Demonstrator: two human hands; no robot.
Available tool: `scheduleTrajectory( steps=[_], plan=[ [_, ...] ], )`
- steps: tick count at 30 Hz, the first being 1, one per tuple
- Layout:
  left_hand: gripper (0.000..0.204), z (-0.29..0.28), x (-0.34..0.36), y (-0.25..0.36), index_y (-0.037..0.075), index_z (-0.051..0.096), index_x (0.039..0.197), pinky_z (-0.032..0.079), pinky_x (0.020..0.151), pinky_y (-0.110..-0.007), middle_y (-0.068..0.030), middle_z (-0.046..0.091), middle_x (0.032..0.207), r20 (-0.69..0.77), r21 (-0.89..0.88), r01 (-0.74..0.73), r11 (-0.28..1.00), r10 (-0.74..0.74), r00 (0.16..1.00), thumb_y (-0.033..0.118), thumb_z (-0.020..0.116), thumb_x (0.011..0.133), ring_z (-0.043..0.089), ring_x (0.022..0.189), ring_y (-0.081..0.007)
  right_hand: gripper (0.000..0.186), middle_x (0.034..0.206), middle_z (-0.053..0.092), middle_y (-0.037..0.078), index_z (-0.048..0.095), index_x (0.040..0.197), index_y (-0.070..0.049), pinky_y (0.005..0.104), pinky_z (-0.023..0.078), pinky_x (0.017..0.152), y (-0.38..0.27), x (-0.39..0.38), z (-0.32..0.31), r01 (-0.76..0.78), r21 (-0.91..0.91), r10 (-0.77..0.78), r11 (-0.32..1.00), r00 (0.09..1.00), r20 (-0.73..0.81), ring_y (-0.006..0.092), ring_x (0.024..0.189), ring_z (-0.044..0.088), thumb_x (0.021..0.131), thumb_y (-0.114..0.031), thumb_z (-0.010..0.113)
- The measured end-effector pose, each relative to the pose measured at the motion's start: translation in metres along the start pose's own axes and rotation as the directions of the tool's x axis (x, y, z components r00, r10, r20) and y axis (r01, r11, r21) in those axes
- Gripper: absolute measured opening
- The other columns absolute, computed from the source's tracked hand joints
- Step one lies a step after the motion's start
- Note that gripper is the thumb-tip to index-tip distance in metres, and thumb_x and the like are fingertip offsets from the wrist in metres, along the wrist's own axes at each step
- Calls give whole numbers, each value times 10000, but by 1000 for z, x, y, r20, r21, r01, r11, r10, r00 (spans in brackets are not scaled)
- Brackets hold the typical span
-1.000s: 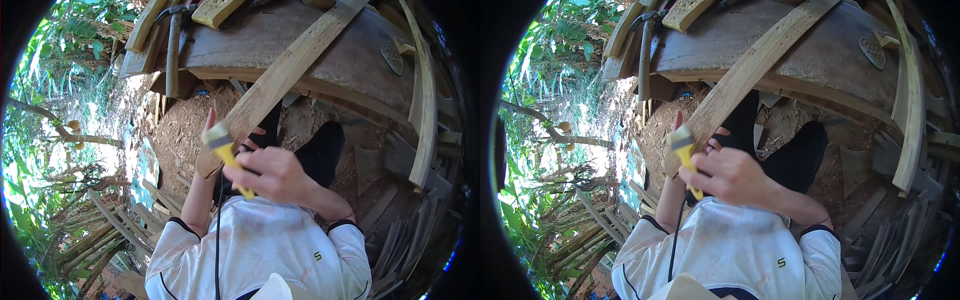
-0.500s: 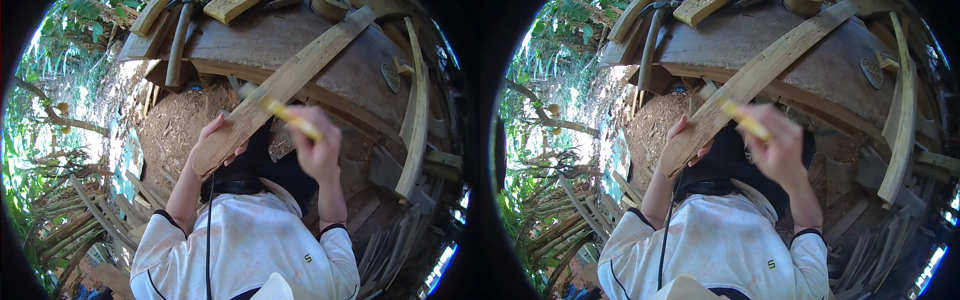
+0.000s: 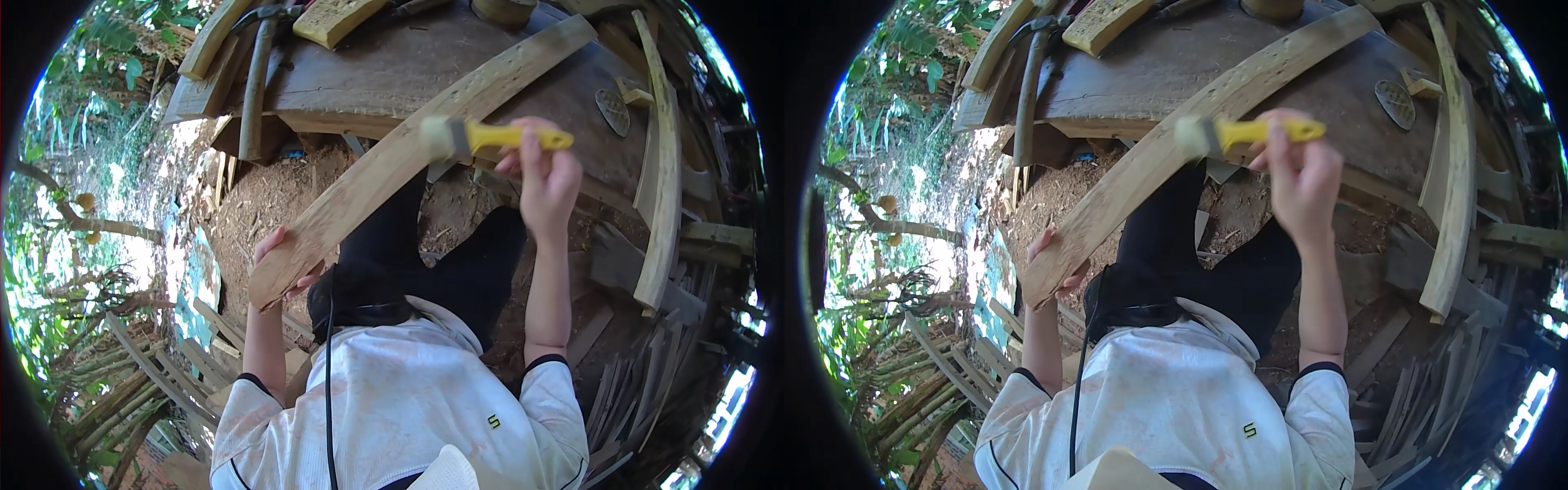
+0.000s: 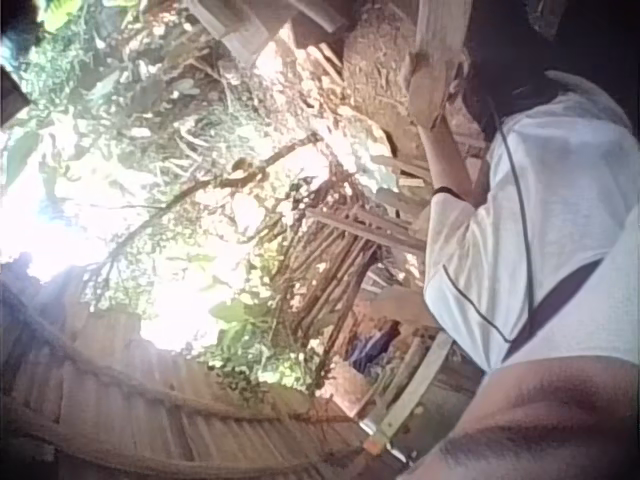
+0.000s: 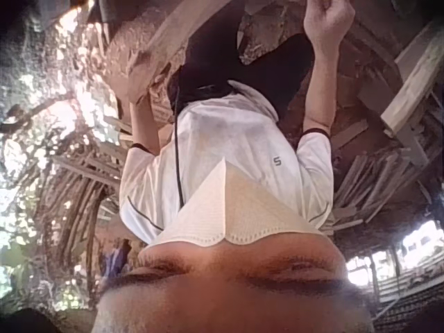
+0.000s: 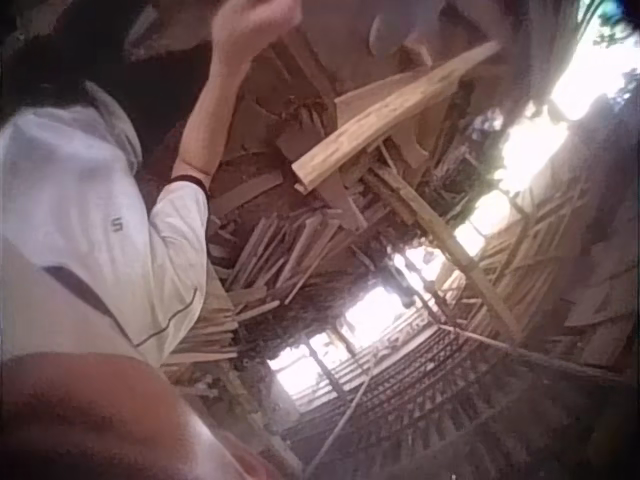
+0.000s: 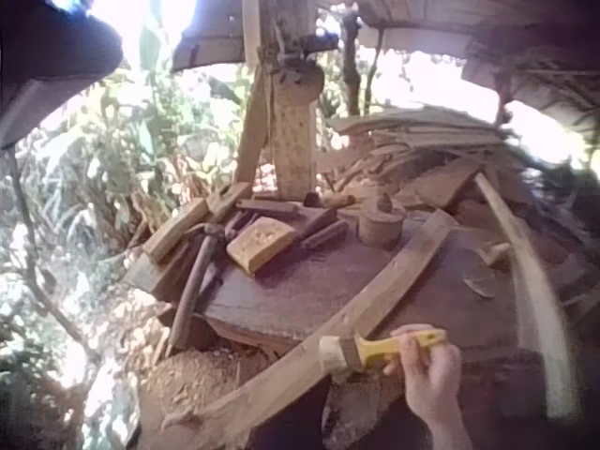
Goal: The person uses a hammer and chisel to carve a wooden plank, then brushes the plank with a paintbrush to remove debris, and finally sands the plank with sandpaper to smooth the surface.
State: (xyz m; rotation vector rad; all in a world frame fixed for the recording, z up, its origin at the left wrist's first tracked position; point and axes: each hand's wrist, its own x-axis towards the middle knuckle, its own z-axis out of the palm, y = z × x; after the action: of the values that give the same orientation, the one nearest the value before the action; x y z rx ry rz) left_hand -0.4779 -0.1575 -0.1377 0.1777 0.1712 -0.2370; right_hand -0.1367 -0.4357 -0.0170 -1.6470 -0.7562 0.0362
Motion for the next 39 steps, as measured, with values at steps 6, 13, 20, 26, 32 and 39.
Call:
scheduleTrajectory(
  steps=[6,13,20,26,32,39],
  plan=[
    [837,-20,-35,-7,-87,451,1508,517,356,-367,-285,597,774,-97,47,-84,995,88,991,589,567,1028,607,526,-309,264,944,771,89,719,1177,44,266,581,663,3,27,-4,81,-118,-95,990,989,-114,102,716,721,1144,-185,591],
    [896,-50,-77,-18,-176,433,1481,465,337,-368,-315,628,873,-176,55,-176,983,183,967,576,582,1016,586,529,-299,289,905,752,73,723,1166,40,249,557,656,15,48,-13,23,-52,-33,998,983,-181,84,711,704,1156,-209,577],
    [956,-53,-75,-12,-236,457,1442,433,331,-354,-272,609,729,-120,143,-127,982,144,982,604,576,1001,538,442,-272,278,904,740,47,722,1214,2,213,514,676,-6,38,-1,25,-24,-22,999,991,134,68,768,703,1159,-225,572],
    [967,-47,-68,-8,-260,492,1368,432,315,-354,-259,617,736,-184,129,-92,987,115,976,594,621,935,566,462,-281,227,1039,778,62,723,1225,-27,272,579,652,45,101,-36,314,-597,-487,738,860,-150,123,802,769,1136,-199,605],
    [997,-58,-77,-9,-252,504,1384,445,333,-352,-244,605,706,-157,151,-78,985,102,982,623,623,921,538,430,-278,234,1018,765,29,722,1215,-66,251,548,624,20,75,-8,416,-252,-371,874,905,206,121,821,760,1137,-256,610],
    [949,-56,-64,-9,-252,494,1393,443,342,-364,-299,656,838,-87,108,-86,990,96,992,588,609,965,558,468,-285,337,1003,794,89,741,1254,-94,323,569,683,62,146,-68,182,-436,-281,882,944,-175,217,831,781,1148,-373,585]
  ],
)
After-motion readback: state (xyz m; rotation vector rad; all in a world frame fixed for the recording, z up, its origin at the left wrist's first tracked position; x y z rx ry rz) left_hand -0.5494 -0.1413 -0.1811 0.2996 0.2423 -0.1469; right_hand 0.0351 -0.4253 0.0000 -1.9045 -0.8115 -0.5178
